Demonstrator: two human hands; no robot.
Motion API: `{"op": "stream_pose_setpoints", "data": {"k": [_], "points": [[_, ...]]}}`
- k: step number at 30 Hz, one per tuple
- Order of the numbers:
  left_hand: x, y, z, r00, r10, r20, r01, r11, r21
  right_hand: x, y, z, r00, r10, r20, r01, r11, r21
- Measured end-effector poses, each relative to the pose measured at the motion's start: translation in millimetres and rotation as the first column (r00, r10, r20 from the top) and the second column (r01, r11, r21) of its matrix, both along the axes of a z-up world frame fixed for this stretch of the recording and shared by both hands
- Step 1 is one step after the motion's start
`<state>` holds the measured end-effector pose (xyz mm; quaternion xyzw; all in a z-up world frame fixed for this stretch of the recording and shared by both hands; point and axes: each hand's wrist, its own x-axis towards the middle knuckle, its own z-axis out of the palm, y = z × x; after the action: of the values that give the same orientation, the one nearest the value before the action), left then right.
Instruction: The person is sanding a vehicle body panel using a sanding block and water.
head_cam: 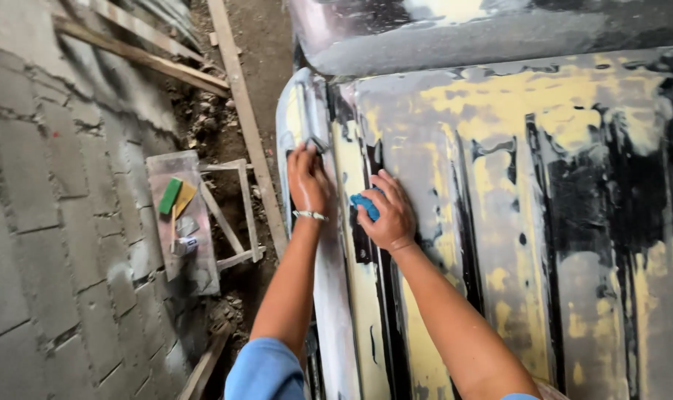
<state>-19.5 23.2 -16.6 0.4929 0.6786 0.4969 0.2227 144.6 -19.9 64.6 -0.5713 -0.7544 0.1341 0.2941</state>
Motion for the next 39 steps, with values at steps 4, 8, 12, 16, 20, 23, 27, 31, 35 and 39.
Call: {"op": "stream_pose_setpoints", "data": {"k": [4,8,12,16,20,23,27,31,35,39], "points": [[9,-73,14,0.985,-0.059,-0.164,0.049,0.997,-0.064,3,-1,-2,1.000,-0.008,0.018,0.007,1.000,0.025],[6,-59,15,0.977,-0.130,-0.167,0.139,0.989,0.044,5,1,-2,1.000,-0.004,0.018,0.004,1.000,0.005],[7,-8,35,0.997,-0.057,-0.045,0.059,0.997,0.039,1,-4,-2,1.000,-0.012,0.022,0.012,1.000,-0.013],[9,-61,26,0.982,-0.139,-0.129,0.135,0.990,-0.040,3,-2,-2,1.000,-0.009,0.008,0.008,1.000,0.011],[15,-60,17,0.969,-0.136,-0.204,0.150,0.987,0.055,3,1,-2,0.999,-0.013,0.037,0.012,1.000,0.024],[15,-16,25,0.971,-0.130,-0.200,0.145,0.988,0.062,2,-3,-3,1.000,-0.004,0.031,0.003,1.000,0.011],[18,-26,35,0.976,-0.131,-0.174,0.131,0.991,-0.013,2,-3,-1,1.000,-0.010,0.025,0.009,1.000,0.015],[21,-80,13,0.961,-0.161,-0.223,0.172,0.985,0.031,3,4,-7,0.999,-0.020,0.028,0.019,0.999,0.035],[10,-31,9,0.984,-0.123,-0.127,0.120,0.992,-0.032,3,-12,-6,1.000,0.008,0.024,-0.008,1.000,-0.007],[7,-11,14,0.987,-0.087,-0.134,0.089,0.996,0.005,3,-4,1,1.000,-0.001,-0.020,0.001,1.000,0.003]]}}
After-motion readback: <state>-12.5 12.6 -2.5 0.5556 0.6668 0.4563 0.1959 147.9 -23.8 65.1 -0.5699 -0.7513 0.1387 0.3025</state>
